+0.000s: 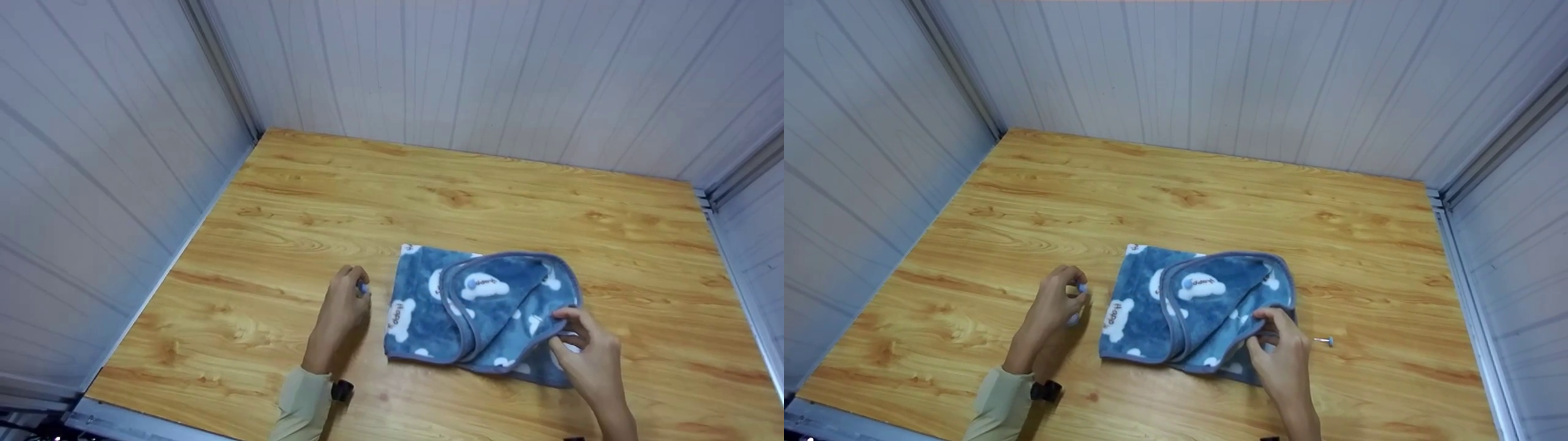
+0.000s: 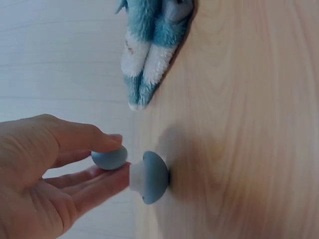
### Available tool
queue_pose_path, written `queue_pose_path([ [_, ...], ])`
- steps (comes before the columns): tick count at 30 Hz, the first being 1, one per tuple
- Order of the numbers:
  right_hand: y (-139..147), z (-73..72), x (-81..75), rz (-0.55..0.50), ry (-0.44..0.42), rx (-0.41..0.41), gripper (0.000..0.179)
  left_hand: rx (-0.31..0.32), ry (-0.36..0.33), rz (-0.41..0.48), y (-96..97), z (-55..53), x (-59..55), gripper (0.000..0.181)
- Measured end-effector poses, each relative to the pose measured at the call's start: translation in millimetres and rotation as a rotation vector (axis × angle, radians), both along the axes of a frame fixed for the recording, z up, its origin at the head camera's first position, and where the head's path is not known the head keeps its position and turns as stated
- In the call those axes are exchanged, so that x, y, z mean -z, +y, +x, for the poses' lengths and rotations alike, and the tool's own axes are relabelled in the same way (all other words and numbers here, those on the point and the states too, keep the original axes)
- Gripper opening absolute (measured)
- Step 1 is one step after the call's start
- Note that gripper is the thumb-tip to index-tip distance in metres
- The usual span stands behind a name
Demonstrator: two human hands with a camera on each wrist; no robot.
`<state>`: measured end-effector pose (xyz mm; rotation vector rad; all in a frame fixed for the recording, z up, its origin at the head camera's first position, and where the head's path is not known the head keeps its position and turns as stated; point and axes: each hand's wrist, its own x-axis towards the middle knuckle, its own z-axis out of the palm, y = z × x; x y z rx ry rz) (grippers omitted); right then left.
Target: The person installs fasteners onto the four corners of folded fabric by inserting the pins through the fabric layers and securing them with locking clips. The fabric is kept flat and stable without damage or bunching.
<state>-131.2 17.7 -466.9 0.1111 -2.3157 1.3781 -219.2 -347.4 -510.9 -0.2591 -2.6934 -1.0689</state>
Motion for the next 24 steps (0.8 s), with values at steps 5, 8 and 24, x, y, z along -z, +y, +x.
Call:
queue_pose_path([
  [5,-0.6,0.6,-1.0,-0.02,0.009,-0.022,0.038,0.032,0.029,0.052,5.7,0.0,-2.1,0.016],
  [8,-0.7,0.9,-1.5,-0.02,0.005,-0.017,0.038,0.054,0.045,0.086,9.7,0.7,-3.4,0.017],
  [24,-1.9,1.4,-2.1,-0.001,-0.001,-0.008,0.037,0.264,0.125,0.194,44.0,7.7,-7.1,0.022],
])
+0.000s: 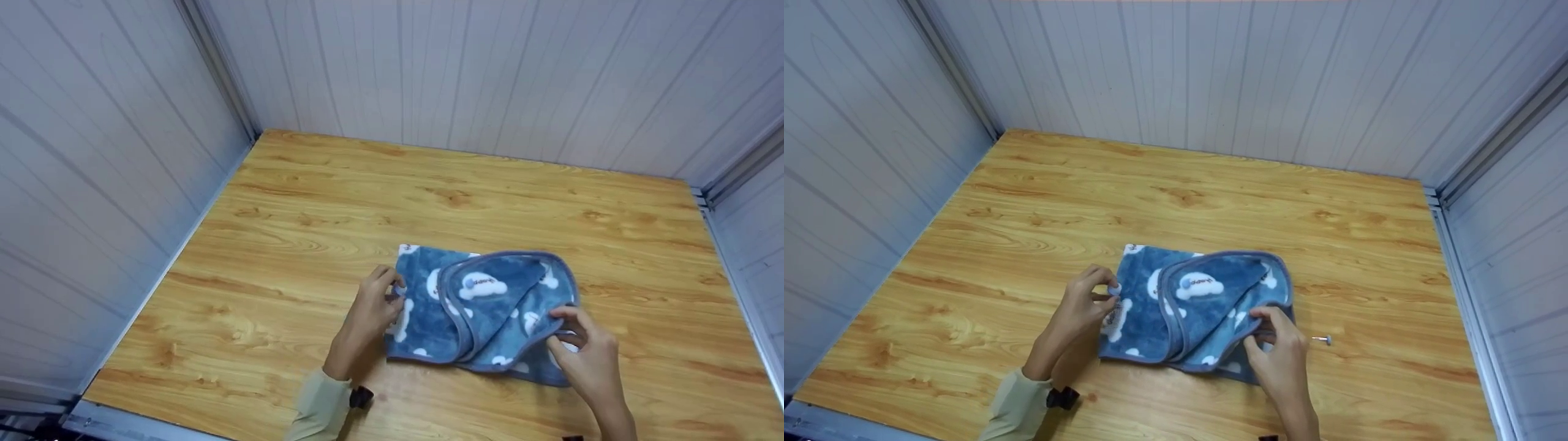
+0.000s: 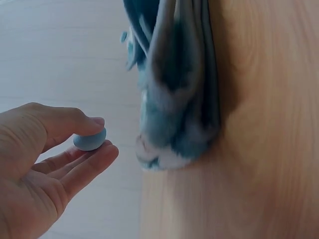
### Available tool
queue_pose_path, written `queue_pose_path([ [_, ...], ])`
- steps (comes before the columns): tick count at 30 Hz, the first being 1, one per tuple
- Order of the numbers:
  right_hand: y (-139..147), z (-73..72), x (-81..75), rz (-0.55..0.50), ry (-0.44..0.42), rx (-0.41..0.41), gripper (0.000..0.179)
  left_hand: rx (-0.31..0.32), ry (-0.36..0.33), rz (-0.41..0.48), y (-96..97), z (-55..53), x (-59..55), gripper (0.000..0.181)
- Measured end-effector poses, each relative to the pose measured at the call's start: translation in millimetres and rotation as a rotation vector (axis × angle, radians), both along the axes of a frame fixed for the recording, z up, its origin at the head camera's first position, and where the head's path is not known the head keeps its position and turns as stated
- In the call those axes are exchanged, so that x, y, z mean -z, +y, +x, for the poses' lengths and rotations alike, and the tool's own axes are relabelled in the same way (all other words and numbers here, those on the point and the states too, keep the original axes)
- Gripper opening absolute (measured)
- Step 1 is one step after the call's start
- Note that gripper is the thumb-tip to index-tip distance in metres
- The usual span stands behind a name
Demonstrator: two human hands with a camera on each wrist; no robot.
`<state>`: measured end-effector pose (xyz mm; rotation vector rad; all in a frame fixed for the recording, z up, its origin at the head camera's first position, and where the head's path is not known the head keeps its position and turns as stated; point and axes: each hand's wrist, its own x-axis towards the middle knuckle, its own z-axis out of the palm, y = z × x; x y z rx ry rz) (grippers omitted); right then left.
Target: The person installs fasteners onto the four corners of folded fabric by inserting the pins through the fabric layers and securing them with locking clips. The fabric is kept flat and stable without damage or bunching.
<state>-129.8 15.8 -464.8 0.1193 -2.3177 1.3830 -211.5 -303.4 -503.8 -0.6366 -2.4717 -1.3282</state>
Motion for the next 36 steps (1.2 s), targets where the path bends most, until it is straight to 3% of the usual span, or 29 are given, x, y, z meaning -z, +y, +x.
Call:
queue_pose_path([
  [4,0.0,-0.1,-0.6,0.012,-0.006,-0.002,0.037,0.027,0.026,-0.015,9.6,0.5,-0.6,0.022],
  [13,-0.9,0.6,-3.0,0.024,-0.009,-0.02,0.037,0.09,-0.024,-0.028,24.2,2.0,-3.0,0.022],
  [23,-4.5,2.2,-8.3,0.015,0.089,-0.06,0.038,0.138,0.018,0.013,32.5,-0.5,-1.0,0.02],
  [29,-0.7,1.1,-2.8,0.012,0.09,-0.073,0.039,0.14,0.024,-0.029,39.4,1.0,-5.1,0.021],
  [36,-1.3,1.2,-3.8,0.005,0.063,-0.069,0.039,0.198,0.0,0.0,50.9,0.8,-9.1,0.02],
])
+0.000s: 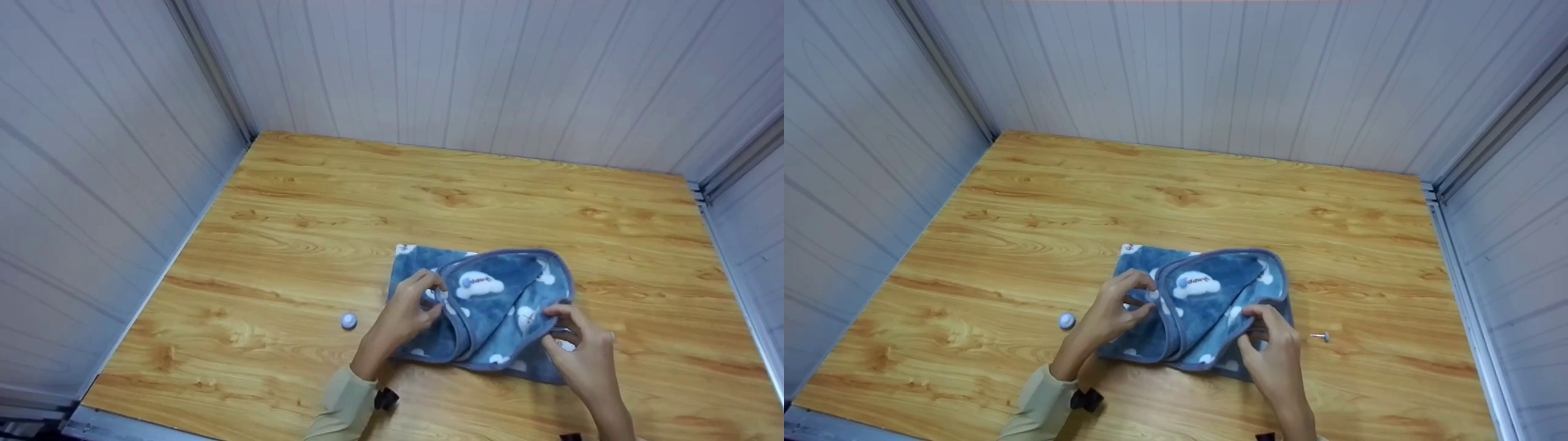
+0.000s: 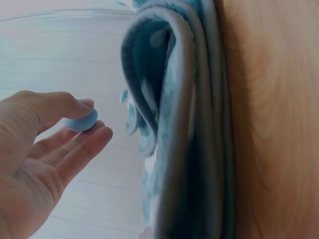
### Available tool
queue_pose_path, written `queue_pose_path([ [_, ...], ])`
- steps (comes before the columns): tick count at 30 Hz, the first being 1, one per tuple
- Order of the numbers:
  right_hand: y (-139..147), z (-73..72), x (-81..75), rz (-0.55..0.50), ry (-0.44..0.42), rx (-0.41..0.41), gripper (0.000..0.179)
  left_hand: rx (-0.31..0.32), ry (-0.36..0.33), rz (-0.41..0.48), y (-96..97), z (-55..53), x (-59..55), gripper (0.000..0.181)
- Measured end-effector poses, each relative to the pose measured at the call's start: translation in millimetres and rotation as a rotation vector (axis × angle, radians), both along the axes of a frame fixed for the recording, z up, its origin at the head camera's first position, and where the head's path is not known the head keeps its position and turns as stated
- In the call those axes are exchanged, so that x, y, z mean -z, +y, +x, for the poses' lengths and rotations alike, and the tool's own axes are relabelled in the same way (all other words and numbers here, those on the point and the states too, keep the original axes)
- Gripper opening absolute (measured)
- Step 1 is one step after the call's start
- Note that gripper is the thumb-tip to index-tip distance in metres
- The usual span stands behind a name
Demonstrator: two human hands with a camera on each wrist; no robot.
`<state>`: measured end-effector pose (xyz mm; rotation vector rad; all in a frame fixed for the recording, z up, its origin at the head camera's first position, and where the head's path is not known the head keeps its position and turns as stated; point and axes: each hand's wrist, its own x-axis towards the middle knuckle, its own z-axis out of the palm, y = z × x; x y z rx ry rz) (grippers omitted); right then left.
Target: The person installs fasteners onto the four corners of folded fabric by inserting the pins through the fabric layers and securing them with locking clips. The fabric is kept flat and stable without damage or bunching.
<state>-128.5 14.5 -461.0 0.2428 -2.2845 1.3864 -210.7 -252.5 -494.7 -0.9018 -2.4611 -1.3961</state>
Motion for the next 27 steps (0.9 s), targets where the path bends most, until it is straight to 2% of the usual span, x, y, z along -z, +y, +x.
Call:
queue_pose_path([
  [9,-0.9,-0.1,-1.5,0.008,-0.033,0.01,0.04,0.056,-0.032,-0.014,14.6,1.2,-6.8,0.022],
  [16,-1.9,-1.1,-1.0,0.02,-0.056,0.013,0.038,0.133,0.012,0.025,28.4,2.6,-6.3,0.021],
  [21,-2.8,-2.2,-1.3,0.008,-0.067,0.008,0.038,0.158,0.032,0.026,35.1,4.4,-8.2,0.022],
  [27,-9.5,0.9,-14.2,0.02,-0.04,0.005,0.039,0.182,0.029,0.03,42.9,5.5,-10.6,0.023],
])
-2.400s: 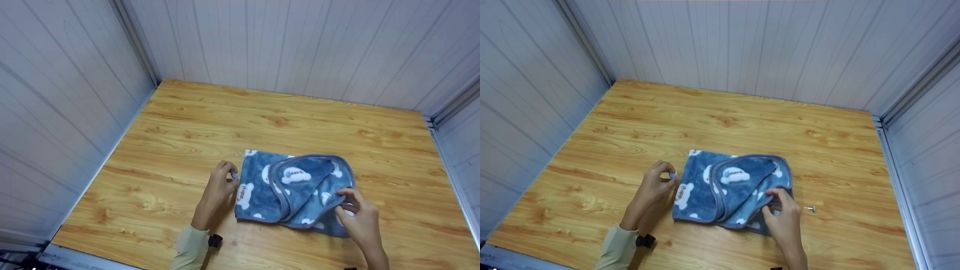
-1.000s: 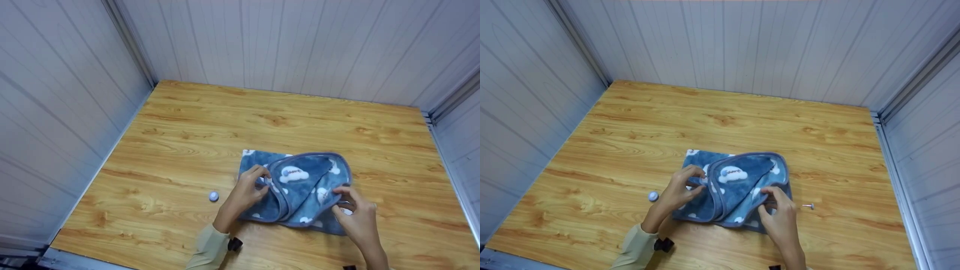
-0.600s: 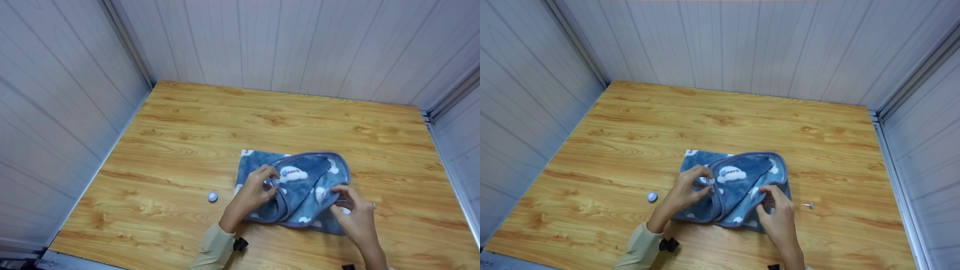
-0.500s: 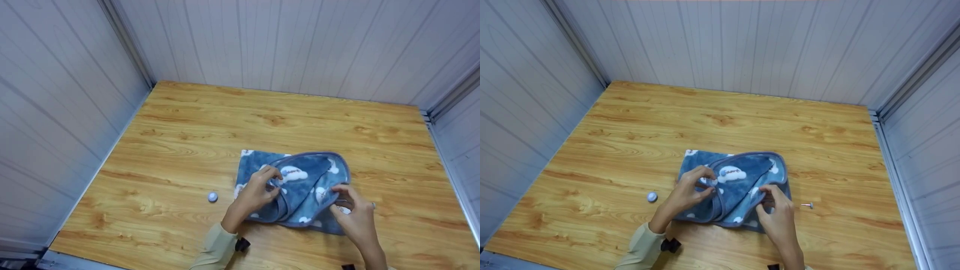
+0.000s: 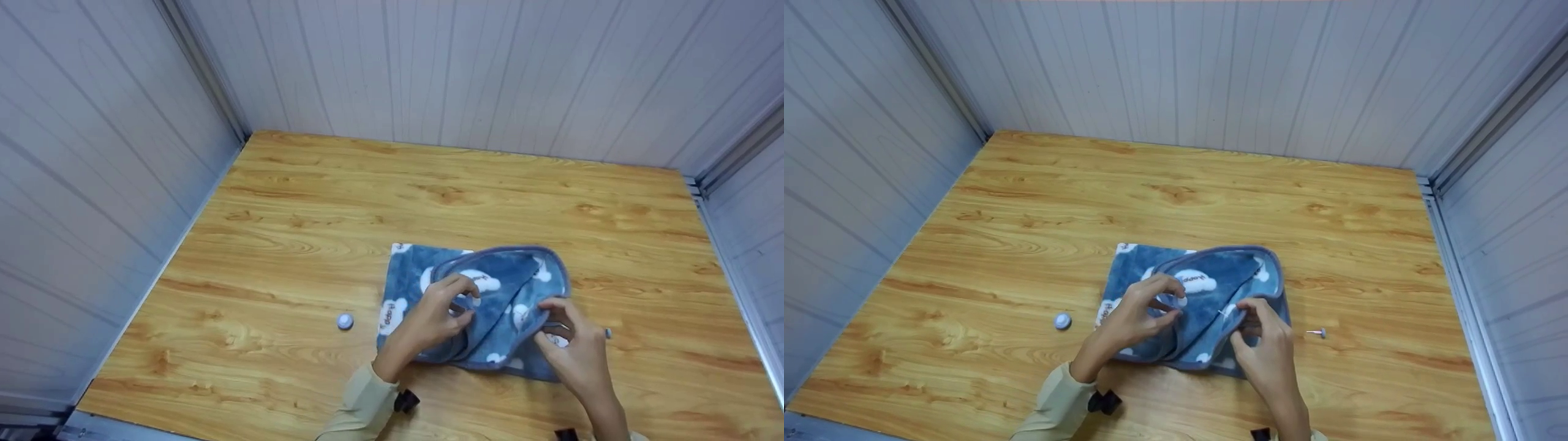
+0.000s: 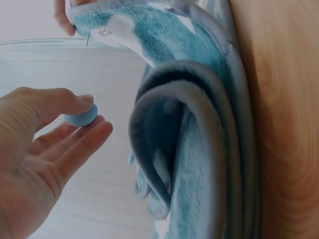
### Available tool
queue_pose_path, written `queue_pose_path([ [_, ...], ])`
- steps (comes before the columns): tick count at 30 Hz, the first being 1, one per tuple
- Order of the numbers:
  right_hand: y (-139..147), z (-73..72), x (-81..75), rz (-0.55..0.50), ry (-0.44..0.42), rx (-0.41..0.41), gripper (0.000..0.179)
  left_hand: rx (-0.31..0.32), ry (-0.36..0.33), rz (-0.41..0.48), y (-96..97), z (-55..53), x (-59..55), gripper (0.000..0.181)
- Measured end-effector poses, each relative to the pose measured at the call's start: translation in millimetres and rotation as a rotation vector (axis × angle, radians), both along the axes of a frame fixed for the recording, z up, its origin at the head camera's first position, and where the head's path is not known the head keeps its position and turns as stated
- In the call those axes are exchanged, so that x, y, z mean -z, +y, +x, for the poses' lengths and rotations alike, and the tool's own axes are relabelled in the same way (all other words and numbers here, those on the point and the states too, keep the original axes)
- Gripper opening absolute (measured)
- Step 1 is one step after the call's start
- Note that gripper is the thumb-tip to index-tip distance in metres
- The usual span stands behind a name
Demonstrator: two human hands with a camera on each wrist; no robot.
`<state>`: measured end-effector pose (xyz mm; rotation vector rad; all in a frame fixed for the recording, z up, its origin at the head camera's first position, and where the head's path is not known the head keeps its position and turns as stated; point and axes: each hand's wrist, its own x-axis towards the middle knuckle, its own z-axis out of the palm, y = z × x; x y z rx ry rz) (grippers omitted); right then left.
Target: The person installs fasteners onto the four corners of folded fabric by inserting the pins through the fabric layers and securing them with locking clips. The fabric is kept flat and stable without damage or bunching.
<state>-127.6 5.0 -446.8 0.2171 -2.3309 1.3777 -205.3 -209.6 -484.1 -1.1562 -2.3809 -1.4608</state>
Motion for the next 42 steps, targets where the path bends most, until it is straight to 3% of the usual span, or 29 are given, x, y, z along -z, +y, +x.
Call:
queue_pose_path([
  [4,-7.4,3.7,-14.2,0.006,0.007,-0.006,0.037,0.022,0.008,0.002,6.6,0.8,-1.8,0.022],
  [8,-10.4,4.5,-18.7,0.001,0.0,-0.01,0.036,0.042,0.021,-0.001,13.0,1.1,-3.3,0.023],
  [11,-8.9,2.9,-14.5,-0.004,0.004,-0.017,0.037,0.055,0.033,-0.009,17.4,1.3,-4.1,0.024],
  [18,4.1,-5.3,12.0,-0.03,-0.021,-0.033,0.042,0.066,0.073,-0.031,24.4,2.0,-5.9,0.021],
  [25,-4.2,-1.6,-0.4,-0.023,-0.077,-0.015,0.041,0.07,0.102,-0.069,29.5,1.6,-6.4,0.02],
  [30,3.4,-5.5,15.6,-0.031,-0.085,-0.026,0.042,0.097,0.059,-0.09,32.1,2.8,-8.1,0.021],
  [42,2.7,-7.6,13.7,-0.013,-0.094,-0.037,0.041,0.155,0.064,-0.051,34.6,2.3,-10.8,0.017],
])
